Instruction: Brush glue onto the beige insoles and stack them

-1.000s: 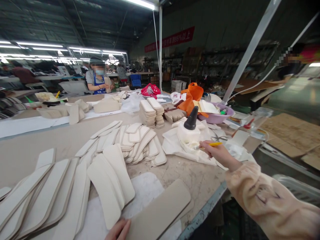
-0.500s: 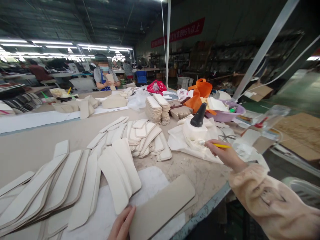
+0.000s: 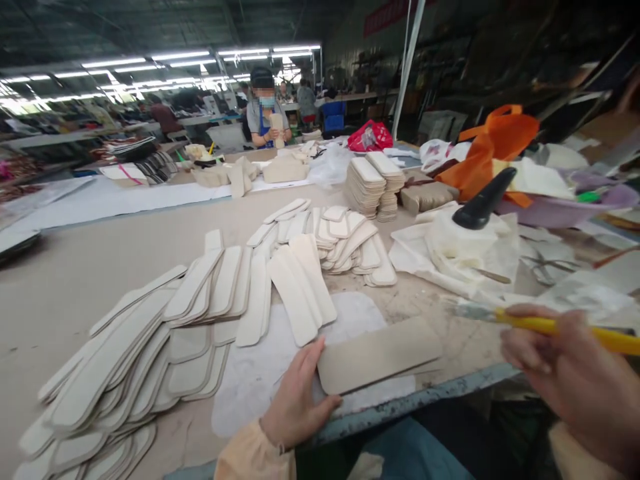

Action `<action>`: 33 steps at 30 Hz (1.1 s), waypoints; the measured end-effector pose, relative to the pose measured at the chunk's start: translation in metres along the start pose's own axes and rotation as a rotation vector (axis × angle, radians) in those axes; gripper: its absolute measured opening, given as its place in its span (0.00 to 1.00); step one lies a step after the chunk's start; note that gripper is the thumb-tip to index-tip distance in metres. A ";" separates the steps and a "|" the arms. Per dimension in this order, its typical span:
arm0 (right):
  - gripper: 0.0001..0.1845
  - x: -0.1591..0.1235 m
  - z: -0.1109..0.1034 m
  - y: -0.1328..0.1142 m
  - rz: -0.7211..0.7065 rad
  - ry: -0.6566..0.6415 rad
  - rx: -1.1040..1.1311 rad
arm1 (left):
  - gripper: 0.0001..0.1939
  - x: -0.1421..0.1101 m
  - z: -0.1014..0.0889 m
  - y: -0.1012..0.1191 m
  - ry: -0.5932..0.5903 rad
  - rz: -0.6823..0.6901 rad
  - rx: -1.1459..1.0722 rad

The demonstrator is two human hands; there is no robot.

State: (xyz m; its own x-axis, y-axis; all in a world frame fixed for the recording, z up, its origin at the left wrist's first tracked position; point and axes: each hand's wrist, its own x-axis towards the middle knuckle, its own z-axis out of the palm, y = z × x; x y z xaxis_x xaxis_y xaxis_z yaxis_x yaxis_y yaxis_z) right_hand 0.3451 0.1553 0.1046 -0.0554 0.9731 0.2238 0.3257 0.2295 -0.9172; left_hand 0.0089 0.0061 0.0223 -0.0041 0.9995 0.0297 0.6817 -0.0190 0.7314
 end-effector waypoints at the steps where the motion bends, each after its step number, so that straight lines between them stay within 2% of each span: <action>1: 0.23 -0.017 0.018 -0.008 0.165 -0.030 0.182 | 0.47 0.000 0.000 0.000 0.003 -0.008 -0.012; 3: 0.23 -0.046 0.055 -0.022 0.345 -0.090 0.380 | 0.47 0.001 0.000 0.000 0.013 -0.021 -0.038; 7: 0.25 -0.076 0.115 -0.036 0.465 -0.363 0.481 | 0.48 0.002 0.001 -0.002 0.024 -0.018 -0.097; 10: 0.26 -0.080 0.139 -0.042 0.481 -0.431 0.437 | 0.51 0.003 0.001 -0.004 0.022 -0.016 -0.131; 15: 0.28 -0.080 0.158 -0.047 0.479 -0.477 0.315 | 0.54 0.002 0.002 -0.005 0.021 -0.015 -0.169; 19: 0.29 -0.078 0.163 -0.046 0.465 -0.463 0.266 | 0.54 0.002 0.003 -0.006 0.026 -0.012 -0.167; 23: 0.26 -0.071 0.156 -0.039 0.464 -0.441 0.227 | 0.52 0.003 0.003 -0.006 0.032 -0.015 -0.137; 27: 0.23 -0.057 0.135 -0.026 0.457 -0.359 0.165 | 0.49 0.004 0.002 -0.004 0.029 -0.025 -0.091; 33: 0.20 -0.030 0.092 -0.001 0.460 -0.198 0.087 | 0.46 0.004 0.004 -0.007 0.023 -0.039 -0.023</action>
State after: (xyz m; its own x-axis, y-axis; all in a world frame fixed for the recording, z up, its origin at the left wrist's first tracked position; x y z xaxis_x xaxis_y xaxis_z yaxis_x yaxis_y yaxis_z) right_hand 0.2597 0.1273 0.0689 -0.1052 0.9574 -0.2690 0.2794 -0.2311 -0.9319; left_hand 0.0073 0.0103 0.0141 -0.0468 0.9988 0.0165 0.6640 0.0188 0.7475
